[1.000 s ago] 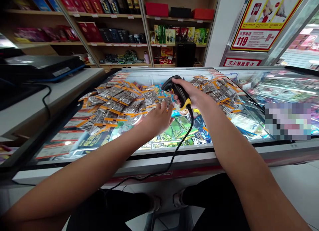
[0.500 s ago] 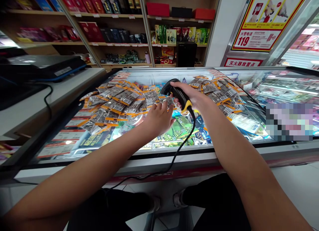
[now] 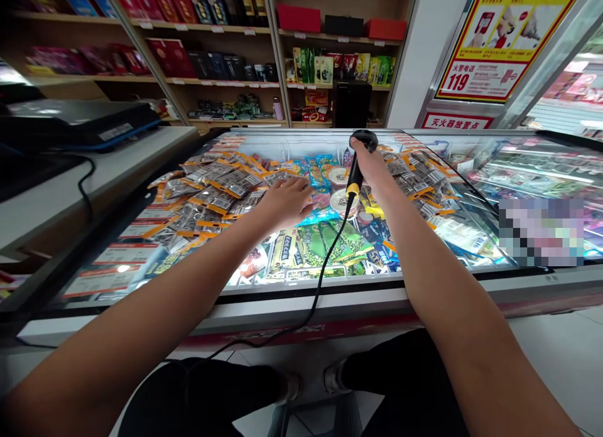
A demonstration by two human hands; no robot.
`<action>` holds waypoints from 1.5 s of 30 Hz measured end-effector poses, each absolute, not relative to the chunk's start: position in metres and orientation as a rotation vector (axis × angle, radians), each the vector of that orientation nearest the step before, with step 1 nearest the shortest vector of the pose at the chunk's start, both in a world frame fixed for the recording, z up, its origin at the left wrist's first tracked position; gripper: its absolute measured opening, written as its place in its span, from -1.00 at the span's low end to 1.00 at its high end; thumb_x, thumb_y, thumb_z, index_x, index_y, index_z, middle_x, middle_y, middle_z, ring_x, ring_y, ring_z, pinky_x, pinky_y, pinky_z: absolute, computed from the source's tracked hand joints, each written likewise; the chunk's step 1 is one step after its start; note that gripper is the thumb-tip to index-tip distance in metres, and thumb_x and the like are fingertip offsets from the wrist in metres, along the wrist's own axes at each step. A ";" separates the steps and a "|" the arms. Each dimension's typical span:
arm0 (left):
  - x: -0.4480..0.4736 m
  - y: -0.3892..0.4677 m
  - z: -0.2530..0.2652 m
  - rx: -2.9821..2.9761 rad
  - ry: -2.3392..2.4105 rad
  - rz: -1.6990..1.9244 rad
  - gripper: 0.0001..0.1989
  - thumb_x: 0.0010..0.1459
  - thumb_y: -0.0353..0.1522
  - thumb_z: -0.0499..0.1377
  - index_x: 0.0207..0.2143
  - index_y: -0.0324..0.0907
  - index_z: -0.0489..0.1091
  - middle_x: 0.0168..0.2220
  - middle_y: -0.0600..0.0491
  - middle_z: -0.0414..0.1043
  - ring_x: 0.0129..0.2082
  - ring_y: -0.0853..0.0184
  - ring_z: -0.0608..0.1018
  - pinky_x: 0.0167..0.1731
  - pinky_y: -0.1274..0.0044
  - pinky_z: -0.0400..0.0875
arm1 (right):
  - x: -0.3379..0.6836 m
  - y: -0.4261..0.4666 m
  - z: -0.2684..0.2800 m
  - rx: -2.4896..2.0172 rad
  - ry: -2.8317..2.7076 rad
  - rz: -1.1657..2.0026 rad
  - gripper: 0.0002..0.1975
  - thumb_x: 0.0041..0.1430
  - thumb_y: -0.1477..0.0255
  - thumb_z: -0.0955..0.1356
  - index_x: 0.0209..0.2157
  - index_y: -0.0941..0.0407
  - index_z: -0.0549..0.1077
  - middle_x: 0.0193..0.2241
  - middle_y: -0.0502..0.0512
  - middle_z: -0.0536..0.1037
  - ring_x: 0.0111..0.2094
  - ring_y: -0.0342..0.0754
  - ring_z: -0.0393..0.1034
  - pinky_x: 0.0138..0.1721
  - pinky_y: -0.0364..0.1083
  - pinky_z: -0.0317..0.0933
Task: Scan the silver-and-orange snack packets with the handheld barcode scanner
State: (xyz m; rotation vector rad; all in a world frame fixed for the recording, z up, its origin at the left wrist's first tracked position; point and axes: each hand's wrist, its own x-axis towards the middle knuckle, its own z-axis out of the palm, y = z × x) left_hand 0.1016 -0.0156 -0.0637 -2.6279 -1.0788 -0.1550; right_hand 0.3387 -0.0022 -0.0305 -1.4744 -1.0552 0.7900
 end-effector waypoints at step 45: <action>0.088 -0.007 -0.056 -2.476 -1.409 -0.358 -0.35 0.28 0.01 0.06 0.17 -0.32 0.23 0.16 -0.35 0.24 0.20 -0.17 0.27 0.11 0.16 0.21 | 0.329 -0.070 0.014 -1.482 -1.503 1.811 -0.65 0.14 0.11 0.45 -0.21 0.11 0.54 -0.41 0.17 0.59 -0.41 0.07 0.52 -0.39 0.00 0.48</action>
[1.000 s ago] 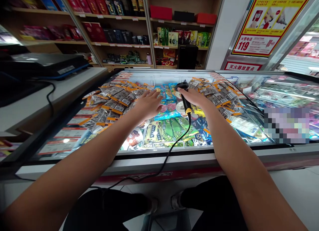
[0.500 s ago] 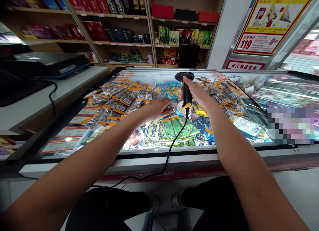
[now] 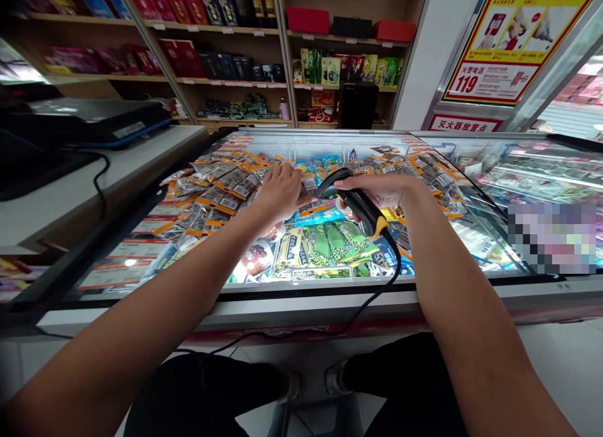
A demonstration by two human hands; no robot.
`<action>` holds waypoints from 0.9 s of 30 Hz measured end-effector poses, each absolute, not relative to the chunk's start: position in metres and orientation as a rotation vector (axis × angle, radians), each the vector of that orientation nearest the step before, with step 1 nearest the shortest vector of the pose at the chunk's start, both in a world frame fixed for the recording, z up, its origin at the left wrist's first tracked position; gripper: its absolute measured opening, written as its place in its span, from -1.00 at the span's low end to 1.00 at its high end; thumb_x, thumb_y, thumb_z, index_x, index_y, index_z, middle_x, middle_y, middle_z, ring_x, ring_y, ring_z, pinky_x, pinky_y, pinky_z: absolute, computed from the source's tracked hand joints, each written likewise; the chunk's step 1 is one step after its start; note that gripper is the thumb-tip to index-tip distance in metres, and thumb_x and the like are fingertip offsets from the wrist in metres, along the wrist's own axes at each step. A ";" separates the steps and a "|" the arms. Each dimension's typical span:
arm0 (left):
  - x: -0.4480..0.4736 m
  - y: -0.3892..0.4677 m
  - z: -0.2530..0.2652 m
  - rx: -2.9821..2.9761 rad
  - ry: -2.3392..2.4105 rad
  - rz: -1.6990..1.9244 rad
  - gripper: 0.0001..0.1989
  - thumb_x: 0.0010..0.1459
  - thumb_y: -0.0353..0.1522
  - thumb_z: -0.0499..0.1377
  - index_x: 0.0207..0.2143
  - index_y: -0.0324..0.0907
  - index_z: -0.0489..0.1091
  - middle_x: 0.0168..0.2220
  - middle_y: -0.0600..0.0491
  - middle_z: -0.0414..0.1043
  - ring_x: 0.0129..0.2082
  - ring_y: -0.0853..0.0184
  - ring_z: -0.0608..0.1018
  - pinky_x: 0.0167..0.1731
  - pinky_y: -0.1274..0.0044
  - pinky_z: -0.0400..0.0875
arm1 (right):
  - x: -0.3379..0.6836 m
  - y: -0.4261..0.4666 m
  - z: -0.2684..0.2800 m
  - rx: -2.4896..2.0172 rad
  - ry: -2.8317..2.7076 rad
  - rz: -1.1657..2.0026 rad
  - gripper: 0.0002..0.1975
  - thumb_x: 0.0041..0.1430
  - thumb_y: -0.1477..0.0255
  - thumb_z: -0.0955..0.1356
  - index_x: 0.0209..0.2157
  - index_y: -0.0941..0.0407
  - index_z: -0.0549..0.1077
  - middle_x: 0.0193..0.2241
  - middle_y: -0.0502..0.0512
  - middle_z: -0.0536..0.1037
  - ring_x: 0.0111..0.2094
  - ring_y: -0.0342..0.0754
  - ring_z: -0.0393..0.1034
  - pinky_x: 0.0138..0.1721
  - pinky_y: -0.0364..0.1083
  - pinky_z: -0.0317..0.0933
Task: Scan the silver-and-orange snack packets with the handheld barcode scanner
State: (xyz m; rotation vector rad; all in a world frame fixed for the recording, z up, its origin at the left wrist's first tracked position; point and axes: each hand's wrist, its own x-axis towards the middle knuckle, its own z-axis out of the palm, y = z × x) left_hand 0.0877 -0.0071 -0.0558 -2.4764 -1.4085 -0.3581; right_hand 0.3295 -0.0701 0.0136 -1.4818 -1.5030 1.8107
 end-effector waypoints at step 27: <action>0.084 -0.002 -0.058 -2.406 -1.437 -0.384 -0.41 0.29 -0.04 0.05 0.18 -0.29 0.21 0.15 -0.33 0.26 0.20 -0.16 0.28 0.10 0.15 0.21 | 0.327 -0.070 0.009 -1.448 -1.527 1.786 -0.54 0.16 0.00 0.40 -0.21 0.13 0.52 -0.46 0.18 0.56 -0.49 0.02 0.45 -0.43 -0.01 0.44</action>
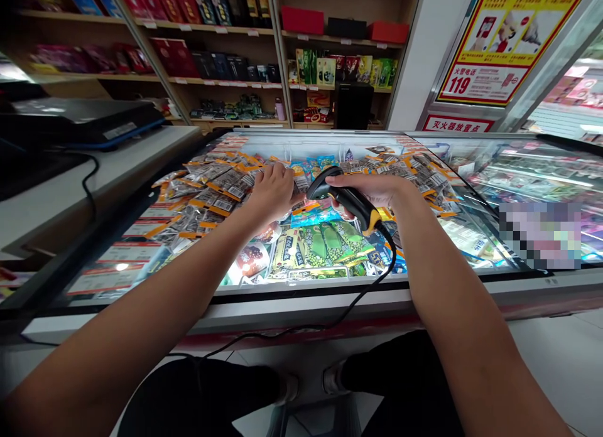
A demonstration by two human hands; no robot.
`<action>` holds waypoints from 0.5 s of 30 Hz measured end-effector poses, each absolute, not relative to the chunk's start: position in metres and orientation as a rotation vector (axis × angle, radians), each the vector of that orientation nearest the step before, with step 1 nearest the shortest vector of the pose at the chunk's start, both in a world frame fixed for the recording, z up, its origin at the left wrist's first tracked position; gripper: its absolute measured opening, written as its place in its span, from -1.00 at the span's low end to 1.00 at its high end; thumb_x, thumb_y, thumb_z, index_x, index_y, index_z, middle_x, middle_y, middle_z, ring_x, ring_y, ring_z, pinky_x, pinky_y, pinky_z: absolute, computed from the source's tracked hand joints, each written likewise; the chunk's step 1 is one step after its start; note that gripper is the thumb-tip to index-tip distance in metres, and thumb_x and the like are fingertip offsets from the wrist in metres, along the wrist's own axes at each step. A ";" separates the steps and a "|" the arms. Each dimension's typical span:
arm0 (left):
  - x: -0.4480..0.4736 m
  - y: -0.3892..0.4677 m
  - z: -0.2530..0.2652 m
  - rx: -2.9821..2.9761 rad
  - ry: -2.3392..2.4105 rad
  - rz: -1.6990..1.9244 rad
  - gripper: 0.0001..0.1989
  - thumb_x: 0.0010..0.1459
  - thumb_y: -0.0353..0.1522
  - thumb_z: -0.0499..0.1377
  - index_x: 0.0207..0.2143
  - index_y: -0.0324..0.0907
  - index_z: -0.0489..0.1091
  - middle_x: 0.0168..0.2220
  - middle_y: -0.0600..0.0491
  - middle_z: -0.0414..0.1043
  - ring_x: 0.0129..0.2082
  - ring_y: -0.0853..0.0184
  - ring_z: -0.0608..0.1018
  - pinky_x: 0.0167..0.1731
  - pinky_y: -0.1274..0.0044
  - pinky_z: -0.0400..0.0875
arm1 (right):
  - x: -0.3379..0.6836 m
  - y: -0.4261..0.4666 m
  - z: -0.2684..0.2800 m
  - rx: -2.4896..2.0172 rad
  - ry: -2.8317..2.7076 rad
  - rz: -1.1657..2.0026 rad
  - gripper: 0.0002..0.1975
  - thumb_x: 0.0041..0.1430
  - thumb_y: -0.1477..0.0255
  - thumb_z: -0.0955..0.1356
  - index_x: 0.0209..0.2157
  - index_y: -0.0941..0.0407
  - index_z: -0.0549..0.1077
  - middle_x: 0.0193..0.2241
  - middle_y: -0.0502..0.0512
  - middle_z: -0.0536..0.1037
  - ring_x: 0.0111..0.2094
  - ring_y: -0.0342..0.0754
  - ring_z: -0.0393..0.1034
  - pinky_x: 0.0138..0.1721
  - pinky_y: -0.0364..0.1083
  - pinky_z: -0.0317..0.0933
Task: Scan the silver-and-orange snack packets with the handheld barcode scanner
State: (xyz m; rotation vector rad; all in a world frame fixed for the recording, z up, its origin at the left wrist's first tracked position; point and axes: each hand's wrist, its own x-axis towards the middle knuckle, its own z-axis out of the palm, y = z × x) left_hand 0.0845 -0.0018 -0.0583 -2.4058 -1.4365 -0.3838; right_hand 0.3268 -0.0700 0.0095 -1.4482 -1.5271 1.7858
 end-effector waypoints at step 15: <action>0.088 0.006 -0.056 -2.358 -1.431 -0.381 -0.38 0.26 -0.10 0.07 0.23 -0.32 0.23 0.15 -0.40 0.28 0.22 -0.23 0.27 0.08 0.08 0.22 | 0.332 -0.069 0.015 -1.306 -1.542 1.817 -0.52 0.14 0.09 0.46 -0.09 0.17 0.46 -0.33 0.14 0.56 -0.51 -0.12 0.43 -0.49 -0.13 0.44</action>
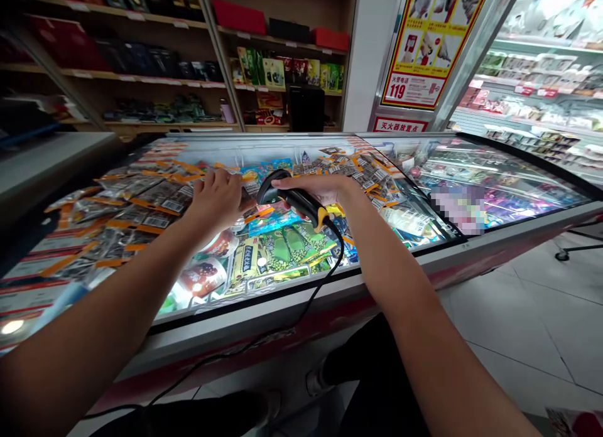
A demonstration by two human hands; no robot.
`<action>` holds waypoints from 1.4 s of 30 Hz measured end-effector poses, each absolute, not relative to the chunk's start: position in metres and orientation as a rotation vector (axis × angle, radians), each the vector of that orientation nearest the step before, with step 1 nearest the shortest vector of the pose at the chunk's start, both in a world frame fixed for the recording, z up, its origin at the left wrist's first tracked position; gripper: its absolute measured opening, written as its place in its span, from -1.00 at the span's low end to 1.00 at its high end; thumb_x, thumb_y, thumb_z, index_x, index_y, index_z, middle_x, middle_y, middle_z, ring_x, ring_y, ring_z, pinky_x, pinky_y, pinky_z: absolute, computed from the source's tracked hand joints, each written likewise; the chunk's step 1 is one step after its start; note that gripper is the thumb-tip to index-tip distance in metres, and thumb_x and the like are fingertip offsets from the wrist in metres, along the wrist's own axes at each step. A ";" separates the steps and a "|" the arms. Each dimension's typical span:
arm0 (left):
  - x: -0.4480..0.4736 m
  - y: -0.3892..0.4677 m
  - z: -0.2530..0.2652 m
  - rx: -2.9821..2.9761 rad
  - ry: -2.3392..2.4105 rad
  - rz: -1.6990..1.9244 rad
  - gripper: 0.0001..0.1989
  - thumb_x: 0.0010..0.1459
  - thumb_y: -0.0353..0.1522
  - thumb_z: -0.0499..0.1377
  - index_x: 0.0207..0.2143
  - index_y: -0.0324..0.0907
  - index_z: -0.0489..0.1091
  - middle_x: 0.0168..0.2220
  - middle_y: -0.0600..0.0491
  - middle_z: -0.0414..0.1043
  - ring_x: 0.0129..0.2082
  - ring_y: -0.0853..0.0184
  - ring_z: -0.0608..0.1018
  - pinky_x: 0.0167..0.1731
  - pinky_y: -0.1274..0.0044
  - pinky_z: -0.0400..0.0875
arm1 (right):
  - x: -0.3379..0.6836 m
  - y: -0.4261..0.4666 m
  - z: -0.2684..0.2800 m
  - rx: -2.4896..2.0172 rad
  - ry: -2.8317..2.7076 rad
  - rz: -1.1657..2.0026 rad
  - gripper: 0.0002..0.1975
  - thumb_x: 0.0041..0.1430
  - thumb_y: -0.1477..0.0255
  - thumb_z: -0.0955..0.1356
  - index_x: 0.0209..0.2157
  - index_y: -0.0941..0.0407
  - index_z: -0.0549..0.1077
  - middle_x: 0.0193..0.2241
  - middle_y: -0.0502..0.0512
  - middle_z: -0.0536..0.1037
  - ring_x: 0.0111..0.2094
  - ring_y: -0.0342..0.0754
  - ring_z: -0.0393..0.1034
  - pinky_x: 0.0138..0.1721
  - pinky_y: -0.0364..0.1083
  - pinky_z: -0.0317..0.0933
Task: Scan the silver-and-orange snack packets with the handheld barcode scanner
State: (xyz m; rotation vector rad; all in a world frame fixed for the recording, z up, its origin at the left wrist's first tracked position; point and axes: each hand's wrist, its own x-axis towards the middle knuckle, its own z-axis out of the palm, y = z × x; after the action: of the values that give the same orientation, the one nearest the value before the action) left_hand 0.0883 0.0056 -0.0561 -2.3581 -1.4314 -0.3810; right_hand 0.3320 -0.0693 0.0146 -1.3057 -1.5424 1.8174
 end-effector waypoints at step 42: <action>0.088 -0.015 -0.045 -3.003 -0.814 -0.259 -0.48 0.36 -0.17 -0.02 0.33 0.06 0.17 0.34 -0.04 0.14 0.24 0.08 0.31 0.23 0.19 0.16 | 0.314 -0.021 -0.038 -1.348 -1.487 0.956 -0.43 0.11 -0.20 0.29 -0.20 0.01 0.48 -0.41 0.16 0.59 -0.21 0.20 0.53 -0.19 0.11 0.40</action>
State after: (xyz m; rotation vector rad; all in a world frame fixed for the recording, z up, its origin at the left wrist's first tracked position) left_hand 0.0876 -0.0150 -0.0448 -3.0029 -0.8138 -0.2586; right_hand 0.3135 -0.0208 -0.0383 -1.3479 -1.4867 0.9558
